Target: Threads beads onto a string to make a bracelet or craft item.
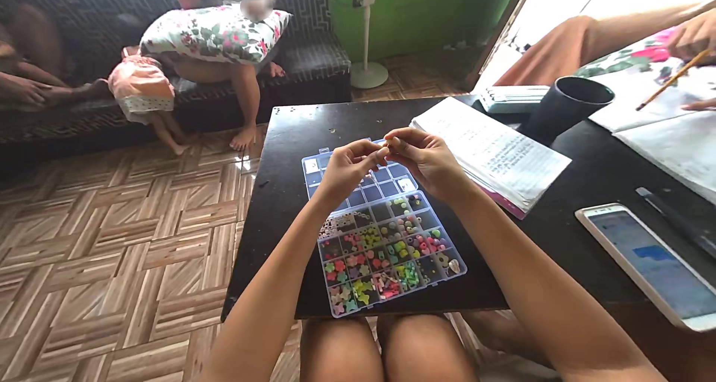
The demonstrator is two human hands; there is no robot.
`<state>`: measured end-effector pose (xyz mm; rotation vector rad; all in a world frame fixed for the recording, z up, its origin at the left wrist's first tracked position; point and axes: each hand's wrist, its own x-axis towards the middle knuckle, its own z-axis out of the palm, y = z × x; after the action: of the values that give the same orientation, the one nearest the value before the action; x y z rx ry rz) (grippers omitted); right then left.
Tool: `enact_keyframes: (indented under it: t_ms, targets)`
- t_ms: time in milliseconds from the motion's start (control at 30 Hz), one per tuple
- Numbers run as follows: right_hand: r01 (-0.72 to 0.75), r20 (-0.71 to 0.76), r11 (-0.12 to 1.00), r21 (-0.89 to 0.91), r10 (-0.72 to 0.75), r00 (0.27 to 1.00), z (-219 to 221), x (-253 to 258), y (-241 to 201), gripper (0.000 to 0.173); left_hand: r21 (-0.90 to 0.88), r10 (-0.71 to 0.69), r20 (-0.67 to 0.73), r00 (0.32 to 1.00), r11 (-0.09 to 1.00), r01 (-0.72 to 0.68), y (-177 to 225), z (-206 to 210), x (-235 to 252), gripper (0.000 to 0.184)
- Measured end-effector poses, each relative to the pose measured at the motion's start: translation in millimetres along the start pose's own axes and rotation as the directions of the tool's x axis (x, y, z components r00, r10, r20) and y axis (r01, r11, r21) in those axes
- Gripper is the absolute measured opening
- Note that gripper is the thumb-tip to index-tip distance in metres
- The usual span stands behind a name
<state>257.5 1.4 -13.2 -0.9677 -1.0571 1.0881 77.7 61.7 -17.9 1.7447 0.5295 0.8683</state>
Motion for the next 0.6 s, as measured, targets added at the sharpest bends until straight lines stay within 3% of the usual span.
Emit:
enact_keyframes:
  t_ms: [600]
  targets:
    - [0.001, 0.024, 1.0, 0.001, -0.001, 1.0, -0.4, 0.6, 0.3, 0.015, -0.004, 0.003, 0.003, 1.0, 1.0, -0.003, -3.1, -1.4, 1.2, 0.011]
